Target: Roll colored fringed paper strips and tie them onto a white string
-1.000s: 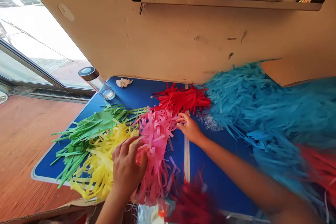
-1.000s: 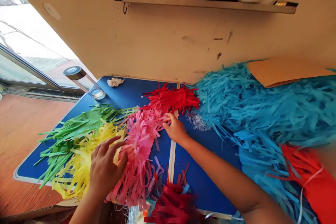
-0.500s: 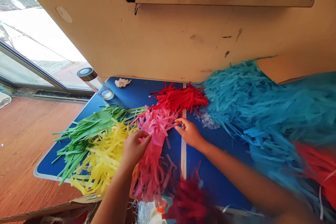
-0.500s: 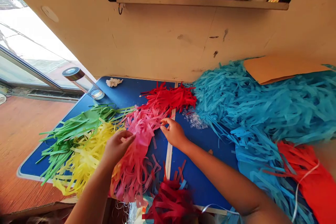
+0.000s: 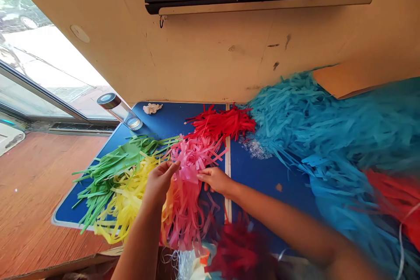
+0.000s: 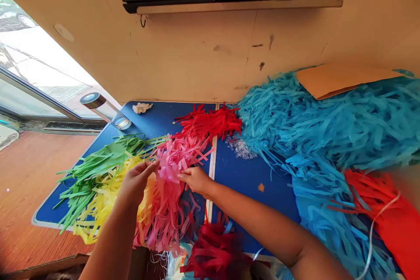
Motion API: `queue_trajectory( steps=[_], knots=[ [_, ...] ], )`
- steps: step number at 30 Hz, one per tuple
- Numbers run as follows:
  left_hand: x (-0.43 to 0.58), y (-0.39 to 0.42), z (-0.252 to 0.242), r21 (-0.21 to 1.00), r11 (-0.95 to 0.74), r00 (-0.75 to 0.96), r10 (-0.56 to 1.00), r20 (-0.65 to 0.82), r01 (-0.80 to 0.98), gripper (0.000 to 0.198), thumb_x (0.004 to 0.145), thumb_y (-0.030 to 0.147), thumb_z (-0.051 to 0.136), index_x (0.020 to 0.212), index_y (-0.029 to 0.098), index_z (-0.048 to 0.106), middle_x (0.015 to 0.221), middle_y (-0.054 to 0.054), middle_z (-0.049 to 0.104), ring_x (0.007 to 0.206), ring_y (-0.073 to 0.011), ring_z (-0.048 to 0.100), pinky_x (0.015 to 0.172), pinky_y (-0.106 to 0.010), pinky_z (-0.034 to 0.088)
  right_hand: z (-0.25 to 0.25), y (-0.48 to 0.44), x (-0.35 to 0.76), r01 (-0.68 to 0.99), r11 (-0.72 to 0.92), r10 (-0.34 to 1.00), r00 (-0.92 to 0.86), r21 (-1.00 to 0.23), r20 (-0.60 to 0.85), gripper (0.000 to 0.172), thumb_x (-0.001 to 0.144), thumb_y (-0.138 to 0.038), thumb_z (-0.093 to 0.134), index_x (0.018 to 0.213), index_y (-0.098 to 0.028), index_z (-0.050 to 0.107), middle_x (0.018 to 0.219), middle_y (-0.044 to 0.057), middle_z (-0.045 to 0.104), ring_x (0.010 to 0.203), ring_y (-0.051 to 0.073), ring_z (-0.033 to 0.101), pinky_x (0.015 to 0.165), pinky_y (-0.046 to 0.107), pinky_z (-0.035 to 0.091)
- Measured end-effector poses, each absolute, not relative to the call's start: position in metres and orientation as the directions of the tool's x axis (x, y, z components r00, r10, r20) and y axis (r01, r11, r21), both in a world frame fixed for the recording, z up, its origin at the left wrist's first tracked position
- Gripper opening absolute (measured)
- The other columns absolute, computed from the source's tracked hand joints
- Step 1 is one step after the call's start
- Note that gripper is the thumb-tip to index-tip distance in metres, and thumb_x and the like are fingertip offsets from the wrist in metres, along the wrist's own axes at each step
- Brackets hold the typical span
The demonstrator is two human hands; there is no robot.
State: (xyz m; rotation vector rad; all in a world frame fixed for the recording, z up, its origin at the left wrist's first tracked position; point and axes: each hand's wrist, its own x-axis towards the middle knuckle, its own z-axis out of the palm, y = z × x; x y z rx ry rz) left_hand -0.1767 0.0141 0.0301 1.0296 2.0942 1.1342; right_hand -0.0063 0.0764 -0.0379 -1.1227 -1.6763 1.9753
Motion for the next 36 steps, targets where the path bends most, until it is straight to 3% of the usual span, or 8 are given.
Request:
queue_trajectory(
  steps=[3, 6, 11, 22, 27, 32, 36],
  knots=[
    [-0.162, 0.003, 0.018, 0.760, 0.275, -0.601, 0.777, 0.185, 0.589, 0.036, 0.082, 0.055, 0.052, 0.081, 0.020, 0.061, 0.073, -0.003, 0.061, 0.063, -0.0168, 0.053, 0.058, -0.028, 0.041, -0.038, 0.072, -0.016, 0.153, -0.356, 0.700, -0.610, -0.922, -0.372, 0.033, 0.091, -0.044, 0.049, 0.090, -0.015, 0.066, 0.073, 0.001, 0.062, 0.049, 0.009, 0.051, 0.041, 0.020, 0.031],
    [-0.141, -0.010, 0.001, 0.543, 0.181, -0.421, 0.832, 0.360, 0.820, 0.027, 0.085, 0.047, 0.056, 0.081, 0.022, 0.063, 0.080, -0.005, 0.066, 0.075, -0.0198, 0.061, 0.069, -0.031, 0.045, -0.038, 0.068, -0.018, 0.070, -0.368, 0.750, -0.568, -0.927, -0.341, 0.039, 0.093, -0.050, 0.045, 0.085, -0.017, 0.064, 0.072, 0.001, 0.059, 0.054, 0.011, 0.050, 0.044, 0.021, 0.031],
    [-0.129, -0.009, -0.015, 0.416, 0.207, -0.343, 0.895, 0.285, 0.886, 0.027, 0.085, 0.048, 0.060, 0.082, 0.021, 0.064, 0.082, -0.006, 0.068, 0.077, -0.0232, 0.064, 0.069, -0.033, 0.044, -0.041, 0.061, -0.015, -0.008, -0.307, 0.805, -0.535, -0.952, -0.255, 0.047, 0.091, -0.060, 0.047, 0.074, -0.020, 0.063, 0.071, 0.002, 0.057, 0.069, 0.016, 0.054, 0.057, 0.026, 0.042],
    [-0.130, 0.000, -0.011, 0.291, 0.295, -0.346, 0.928, 0.142, 0.910, 0.025, 0.090, 0.039, 0.056, 0.091, 0.021, 0.074, 0.091, -0.008, 0.074, 0.088, -0.0274, 0.068, 0.074, -0.035, 0.045, -0.042, 0.060, -0.011, -0.016, -0.204, 0.824, -0.543, -0.979, -0.163, 0.052, 0.089, -0.066, 0.047, 0.075, -0.021, 0.066, 0.070, 0.002, 0.055, 0.068, 0.017, 0.051, 0.063, 0.028, 0.043],
    [-0.138, 0.002, -0.013, 0.337, 0.290, -0.334, 0.939, 0.081, 0.896, 0.027, 0.092, 0.037, 0.051, 0.093, 0.023, 0.075, 0.094, -0.005, 0.077, 0.085, -0.0233, 0.070, 0.071, -0.032, 0.046, -0.051, 0.063, -0.013, 0.051, -0.208, 0.826, -0.526, -0.977, -0.204, 0.041, 0.091, -0.051, 0.050, 0.078, -0.019, 0.070, 0.065, 0.002, 0.056, 0.062, 0.016, 0.052, 0.058, 0.027, 0.043],
    [-0.144, 0.002, -0.016, 0.372, 0.268, -0.311, 0.949, 0.059, 0.889, 0.029, 0.094, 0.034, 0.047, 0.096, 0.023, 0.074, 0.099, -0.005, 0.077, 0.090, -0.0221, 0.070, 0.076, -0.031, 0.048, -0.061, 0.067, -0.016, 0.138, -0.226, 0.823, -0.503, -0.964, -0.265, 0.020, 0.082, -0.024, 0.058, 0.092, -0.017, 0.074, 0.065, 0.000, 0.060, 0.058, 0.014, 0.054, 0.053, 0.024, 0.041],
    [-0.144, 0.002, -0.017, 0.381, 0.259, -0.301, 0.952, 0.053, 0.888, 0.030, 0.094, 0.032, 0.045, 0.098, 0.022, 0.073, 0.102, -0.006, 0.076, 0.095, -0.0230, 0.069, 0.082, -0.033, 0.048, -0.062, 0.070, -0.015, 0.180, -0.194, 0.823, -0.505, -0.964, -0.260, 0.013, 0.076, -0.018, 0.060, 0.075, -0.016, 0.073, 0.059, -0.002, 0.060, 0.056, 0.013, 0.053, 0.054, 0.023, 0.038]
  ],
)
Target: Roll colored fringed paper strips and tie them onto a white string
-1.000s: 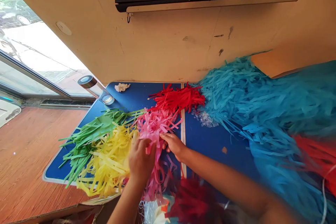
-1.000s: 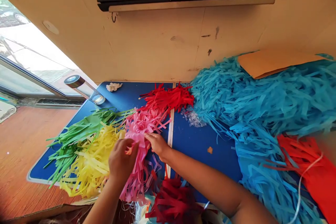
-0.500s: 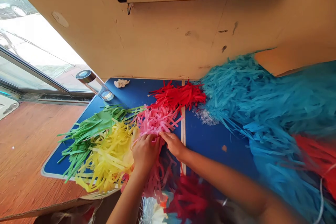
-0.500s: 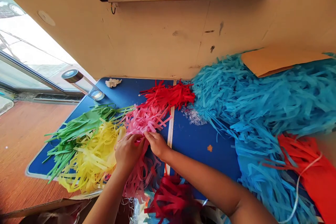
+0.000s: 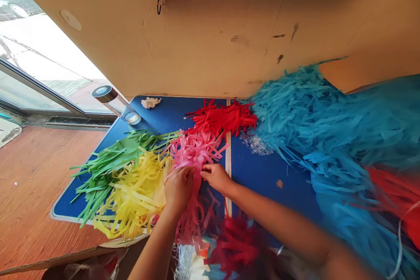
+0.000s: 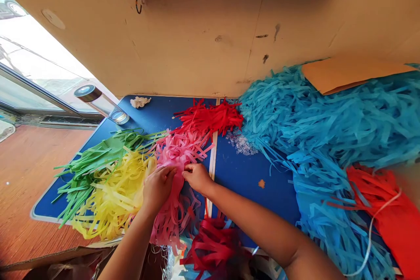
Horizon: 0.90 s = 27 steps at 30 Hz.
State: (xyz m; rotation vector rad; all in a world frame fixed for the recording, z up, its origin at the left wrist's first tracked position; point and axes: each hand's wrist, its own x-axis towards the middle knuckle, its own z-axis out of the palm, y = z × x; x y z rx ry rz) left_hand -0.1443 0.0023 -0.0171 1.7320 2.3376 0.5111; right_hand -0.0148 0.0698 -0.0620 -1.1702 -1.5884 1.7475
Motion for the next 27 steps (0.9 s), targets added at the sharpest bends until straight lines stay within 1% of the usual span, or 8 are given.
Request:
queue_trajectory(
  steps=[3, 7, 11, 13, 17, 19, 22, 27],
  knots=[
    [-0.144, 0.003, -0.017, 0.381, 0.262, -0.302, 0.952, 0.047, 0.887, 0.031, 0.094, 0.032, 0.044, 0.098, 0.020, 0.073, 0.102, -0.008, 0.076, 0.095, -0.0243, 0.069, 0.083, -0.034, 0.048, -0.063, 0.071, -0.013, 0.200, -0.177, 0.823, -0.508, -0.964, -0.256, 0.016, 0.077, -0.022, 0.062, 0.064, -0.017, 0.069, 0.053, -0.003, 0.056, 0.052, 0.012, 0.050, 0.053, 0.023, 0.036],
    [-0.144, 0.002, -0.013, 0.377, 0.267, -0.305, 0.951, 0.043, 0.887, 0.031, 0.094, 0.034, 0.045, 0.094, 0.020, 0.073, 0.097, -0.009, 0.076, 0.090, -0.0260, 0.069, 0.079, -0.036, 0.047, -0.067, 0.072, -0.015, 0.230, -0.195, 0.842, -0.459, -0.953, -0.283, 0.020, 0.080, -0.027, 0.061, 0.065, -0.016, 0.069, 0.048, -0.004, 0.053, 0.048, 0.012, 0.047, 0.051, 0.024, 0.033],
    [-0.141, -0.004, -0.008, 0.385, 0.251, -0.289, 0.956, 0.042, 0.888, 0.028, 0.093, 0.035, 0.048, 0.094, 0.023, 0.073, 0.095, -0.006, 0.075, 0.086, -0.0238, 0.068, 0.076, -0.034, 0.047, -0.069, 0.073, -0.021, 0.211, -0.193, 0.867, -0.420, -0.958, -0.267, 0.020, 0.076, -0.034, 0.069, 0.067, -0.016, 0.069, 0.058, -0.002, 0.061, 0.056, 0.013, 0.052, 0.056, 0.024, 0.037],
    [-0.139, -0.008, -0.008, 0.390, 0.251, -0.290, 0.956, 0.043, 0.886, 0.024, 0.091, 0.035, 0.050, 0.094, 0.024, 0.072, 0.093, -0.005, 0.074, 0.085, -0.0232, 0.068, 0.075, -0.034, 0.046, -0.069, 0.072, -0.023, 0.196, -0.192, 0.873, -0.414, -0.962, -0.259, 0.023, 0.073, -0.038, 0.073, 0.066, -0.016, 0.069, 0.062, -0.001, 0.064, 0.059, 0.014, 0.054, 0.058, 0.025, 0.039],
    [-0.139, -0.012, -0.011, 0.414, 0.256, -0.307, 0.950, 0.061, 0.873, 0.017, 0.085, 0.033, 0.058, 0.095, 0.023, 0.068, 0.089, -0.004, 0.072, 0.086, -0.0226, 0.067, 0.076, -0.033, 0.047, -0.069, 0.070, -0.025, 0.176, -0.206, 0.882, -0.392, -0.963, -0.261, 0.031, 0.069, -0.044, 0.077, 0.063, -0.016, 0.065, 0.061, 0.000, 0.064, 0.058, 0.014, 0.055, 0.056, 0.025, 0.040],
    [-0.140, -0.012, -0.012, 0.444, 0.238, -0.299, 0.952, 0.071, 0.864, 0.016, 0.084, 0.034, 0.060, 0.094, 0.022, 0.066, 0.088, -0.003, 0.072, 0.085, -0.0208, 0.067, 0.077, -0.031, 0.047, -0.070, 0.069, -0.025, 0.172, -0.206, 0.889, -0.379, -0.963, -0.257, 0.032, 0.068, -0.045, 0.078, 0.062, -0.016, 0.064, 0.061, -0.001, 0.063, 0.058, 0.014, 0.054, 0.056, 0.025, 0.040],
    [-0.143, -0.010, -0.009, 0.477, 0.233, -0.315, 0.944, 0.098, 0.847, 0.019, 0.087, 0.037, 0.056, 0.093, 0.022, 0.065, 0.087, -0.003, 0.070, 0.082, -0.0193, 0.066, 0.074, -0.030, 0.047, -0.069, 0.069, -0.024, 0.175, -0.193, 0.890, -0.383, -0.965, -0.247, 0.035, 0.066, -0.047, 0.078, 0.061, -0.017, 0.062, 0.059, -0.001, 0.061, 0.057, 0.013, 0.052, 0.054, 0.025, 0.037],
    [-0.139, -0.004, -0.004, 0.492, 0.233, -0.313, 0.946, 0.085, 0.839, 0.020, 0.089, 0.034, 0.052, 0.089, 0.023, 0.068, 0.087, -0.003, 0.072, 0.078, -0.0182, 0.066, 0.072, -0.029, 0.046, -0.069, 0.068, -0.023, 0.164, -0.183, 0.867, -0.437, -0.969, -0.238, 0.038, 0.066, -0.050, 0.077, 0.060, -0.016, 0.059, 0.055, -0.003, 0.056, 0.053, 0.011, 0.047, 0.052, 0.023, 0.033]
  ],
)
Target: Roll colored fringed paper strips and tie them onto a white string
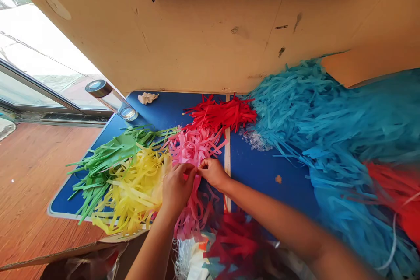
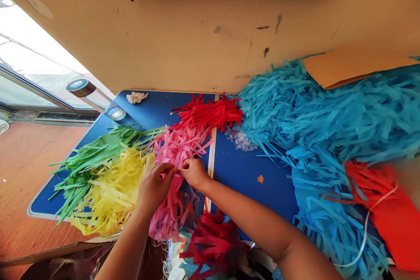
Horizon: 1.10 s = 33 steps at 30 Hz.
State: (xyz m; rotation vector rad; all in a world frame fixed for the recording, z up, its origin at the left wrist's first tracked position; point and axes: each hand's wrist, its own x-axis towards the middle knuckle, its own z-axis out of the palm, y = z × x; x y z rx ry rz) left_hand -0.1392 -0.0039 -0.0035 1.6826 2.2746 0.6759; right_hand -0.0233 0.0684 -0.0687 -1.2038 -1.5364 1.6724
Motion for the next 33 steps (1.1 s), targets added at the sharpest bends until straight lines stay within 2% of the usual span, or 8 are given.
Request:
queue_trajectory(
  steps=[10, 14, 18, 25, 28, 33],
  knots=[
    [-0.141, 0.014, 0.006, 0.395, 0.338, -0.335, 0.939, -0.077, 0.854, 0.026, 0.084, 0.041, 0.059, 0.088, 0.021, 0.075, 0.084, -0.008, 0.073, 0.079, -0.0242, 0.065, 0.065, -0.031, 0.041, -0.068, 0.065, -0.024, 0.151, -0.176, 0.848, -0.479, -0.973, -0.227, 0.036, 0.065, -0.048, 0.078, 0.062, -0.015, 0.062, 0.059, -0.003, 0.057, 0.056, 0.010, 0.047, 0.055, 0.023, 0.037],
    [-0.146, 0.017, 0.003, 0.425, 0.329, -0.304, 0.944, -0.129, 0.843, 0.024, 0.086, 0.035, 0.057, 0.089, 0.022, 0.076, 0.086, -0.006, 0.076, 0.081, -0.0216, 0.067, 0.067, -0.029, 0.041, -0.065, 0.066, -0.021, 0.161, -0.180, 0.846, -0.478, -0.970, -0.236, 0.033, 0.064, -0.044, 0.079, 0.061, -0.015, 0.062, 0.058, -0.004, 0.059, 0.056, 0.010, 0.048, 0.054, 0.022, 0.035],
    [-0.147, 0.016, -0.003, 0.471, 0.362, -0.319, 0.932, -0.170, 0.804, 0.026, 0.086, 0.036, 0.055, 0.086, 0.020, 0.075, 0.079, -0.005, 0.076, 0.072, -0.0183, 0.067, 0.061, -0.026, 0.038, -0.063, 0.067, -0.019, 0.158, -0.194, 0.835, -0.492, -0.968, -0.248, 0.027, 0.064, -0.038, 0.079, 0.064, -0.015, 0.065, 0.060, -0.003, 0.061, 0.056, 0.011, 0.051, 0.055, 0.023, 0.037],
    [-0.149, 0.015, -0.011, 0.541, 0.384, -0.348, 0.921, -0.174, 0.748, 0.025, 0.083, 0.036, 0.055, 0.081, 0.019, 0.073, 0.072, -0.002, 0.074, 0.066, -0.0158, 0.065, 0.059, -0.024, 0.039, -0.064, 0.068, -0.017, 0.141, -0.239, 0.812, -0.514, -0.961, -0.277, 0.013, 0.066, -0.026, 0.074, 0.070, -0.015, 0.067, 0.061, -0.003, 0.063, 0.056, 0.011, 0.053, 0.054, 0.022, 0.039],
    [-0.151, 0.016, -0.015, 0.552, 0.391, -0.365, 0.917, -0.162, 0.737, 0.027, 0.082, 0.038, 0.054, 0.078, 0.018, 0.072, 0.069, -0.002, 0.073, 0.064, -0.0160, 0.064, 0.058, -0.024, 0.039, -0.062, 0.070, -0.014, 0.142, -0.251, 0.801, -0.524, -0.957, -0.288, 0.005, 0.071, -0.020, 0.067, 0.069, -0.016, 0.066, 0.054, -0.005, 0.058, 0.051, 0.010, 0.051, 0.051, 0.021, 0.038],
    [-0.151, 0.010, -0.013, 0.541, 0.383, -0.370, 0.919, -0.139, 0.749, 0.026, 0.083, 0.037, 0.053, 0.083, 0.019, 0.072, 0.073, -0.002, 0.074, 0.069, -0.0173, 0.067, 0.061, -0.025, 0.043, -0.059, 0.072, -0.010, 0.145, -0.270, 0.783, -0.543, -0.952, -0.305, 0.009, 0.077, -0.020, 0.062, 0.071, -0.015, 0.066, 0.049, -0.006, 0.054, 0.043, 0.008, 0.044, 0.045, 0.019, 0.034]
  ],
)
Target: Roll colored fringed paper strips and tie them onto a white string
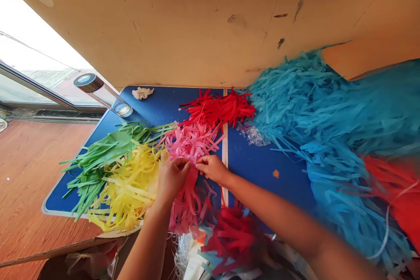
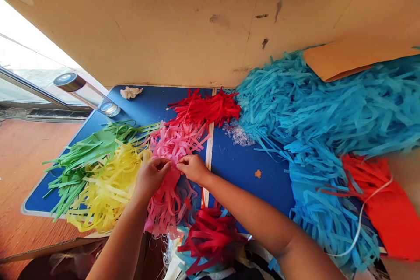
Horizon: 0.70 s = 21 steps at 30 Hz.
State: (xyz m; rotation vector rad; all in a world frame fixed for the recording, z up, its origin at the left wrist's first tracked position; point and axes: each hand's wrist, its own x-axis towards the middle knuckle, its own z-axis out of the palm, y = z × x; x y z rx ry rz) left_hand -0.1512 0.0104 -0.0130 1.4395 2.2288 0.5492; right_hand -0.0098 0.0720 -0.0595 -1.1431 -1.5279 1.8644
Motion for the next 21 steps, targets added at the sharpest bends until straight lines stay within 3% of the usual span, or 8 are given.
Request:
queue_trajectory(
  steps=[8, 13, 21],
  knots=[
    [-0.133, -0.012, -0.006, 0.369, 0.346, -0.340, 0.937, -0.084, 0.863, 0.024, 0.086, 0.041, 0.059, 0.092, 0.021, 0.070, 0.091, -0.005, 0.072, 0.081, -0.0221, 0.066, 0.071, -0.031, 0.044, -0.063, 0.073, -0.009, 0.130, -0.293, 0.789, -0.527, -0.947, -0.316, 0.025, 0.074, -0.038, 0.074, 0.071, -0.015, 0.065, 0.049, -0.006, 0.053, 0.045, 0.008, 0.045, 0.045, 0.020, 0.034],
    [-0.118, -0.011, -0.011, 0.190, 0.358, -0.359, 0.933, -0.030, 0.914, 0.031, 0.089, 0.042, 0.054, 0.098, 0.015, 0.068, 0.097, -0.013, 0.068, 0.093, -0.0310, 0.065, 0.075, -0.037, 0.043, -0.062, 0.073, -0.010, 0.123, -0.305, 0.788, -0.524, -0.944, -0.323, 0.017, 0.075, -0.031, 0.071, 0.071, -0.015, 0.066, 0.046, -0.008, 0.050, 0.042, 0.007, 0.042, 0.044, 0.019, 0.033],
    [-0.121, -0.007, -0.015, 0.125, 0.327, -0.323, 0.945, -0.047, 0.937, 0.028, 0.093, 0.036, 0.049, 0.094, 0.021, 0.073, 0.097, -0.009, 0.072, 0.093, -0.0278, 0.066, 0.080, -0.038, 0.041, -0.060, 0.074, -0.008, 0.110, -0.351, 0.777, -0.519, -0.930, -0.355, 0.018, 0.079, -0.033, 0.065, 0.075, -0.015, 0.065, 0.043, -0.009, 0.047, 0.037, 0.006, 0.039, 0.040, 0.018, 0.032]
  ],
)
